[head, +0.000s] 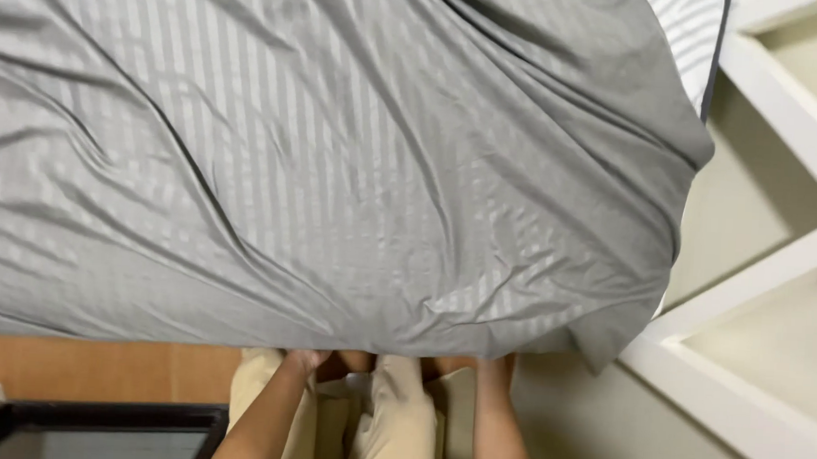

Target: Making a bed by spreading the sheet, tucking in edges, and arranging pillows and folded blankets.

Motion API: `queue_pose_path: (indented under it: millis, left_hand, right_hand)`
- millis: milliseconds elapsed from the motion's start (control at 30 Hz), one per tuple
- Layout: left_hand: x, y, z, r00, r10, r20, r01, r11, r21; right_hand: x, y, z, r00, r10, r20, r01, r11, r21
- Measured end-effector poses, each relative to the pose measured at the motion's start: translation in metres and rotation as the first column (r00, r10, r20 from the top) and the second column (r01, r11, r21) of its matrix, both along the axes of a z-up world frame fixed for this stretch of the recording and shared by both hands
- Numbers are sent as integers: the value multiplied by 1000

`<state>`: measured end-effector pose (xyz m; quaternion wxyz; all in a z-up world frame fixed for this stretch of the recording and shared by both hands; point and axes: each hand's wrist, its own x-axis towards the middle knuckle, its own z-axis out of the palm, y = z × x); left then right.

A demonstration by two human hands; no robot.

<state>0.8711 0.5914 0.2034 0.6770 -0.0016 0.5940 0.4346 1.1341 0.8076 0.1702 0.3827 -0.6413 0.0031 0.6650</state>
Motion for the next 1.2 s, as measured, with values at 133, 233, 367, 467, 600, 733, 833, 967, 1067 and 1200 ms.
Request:
queue_pose_path:
  millis: [133, 233, 367, 467, 600, 733, 833, 967, 1067, 1200]
  left_hand:
    - [22, -21, -87, 515, 788, 337, -774, 596, -212]
    - [44, -42, -149, 360, 858, 365, -811, 481, -332]
    - [38, -35, -151, 280, 882, 379, -869, 401, -291]
    - [46, -29, -151, 250, 881, 403, -889, 373, -264]
    - [34, -35, -130, 306, 851, 427, -877, 427, -222]
    - [-23, -53, -67, 190, 902, 388, -940, 281, -193]
    - [-116, -78, 30, 305, 944, 126, -949, 313, -44]
    - [-218, -108, 89, 264, 832, -487, -936, 344, 80]
    - [-259, -108, 117, 101, 163, -981, -760, 649, 29]
    - [-311, -90, 158, 102, -299, -949, -523, 795, -307]
  right_hand:
    - [25, 27, -32, 997, 73, -23, -73, 997, -15]
    - [47, 21, -28, 989, 142, -40, -144, 988, -53]
    - [57, 31, -39, 976, 199, -87, -206, 976, -76]
    - [75, 39, -36, 972, 208, -105, -218, 971, -97]
    - [91, 14, -15, 984, 115, -135, -133, 983, -128]
    - [117, 14, 4, 986, 19, -165, -36, 994, -100]
    - [57, 18, 116, 996, -74, 52, 79, 992, -100]
    - [76, 41, 54, 895, -116, 431, -36, 943, 331]
    - [-61, 8, 136, 278, -73, 958, -476, 856, 203]
    - [-220, -26, 154, -23, -52, 998, -983, 181, -13]
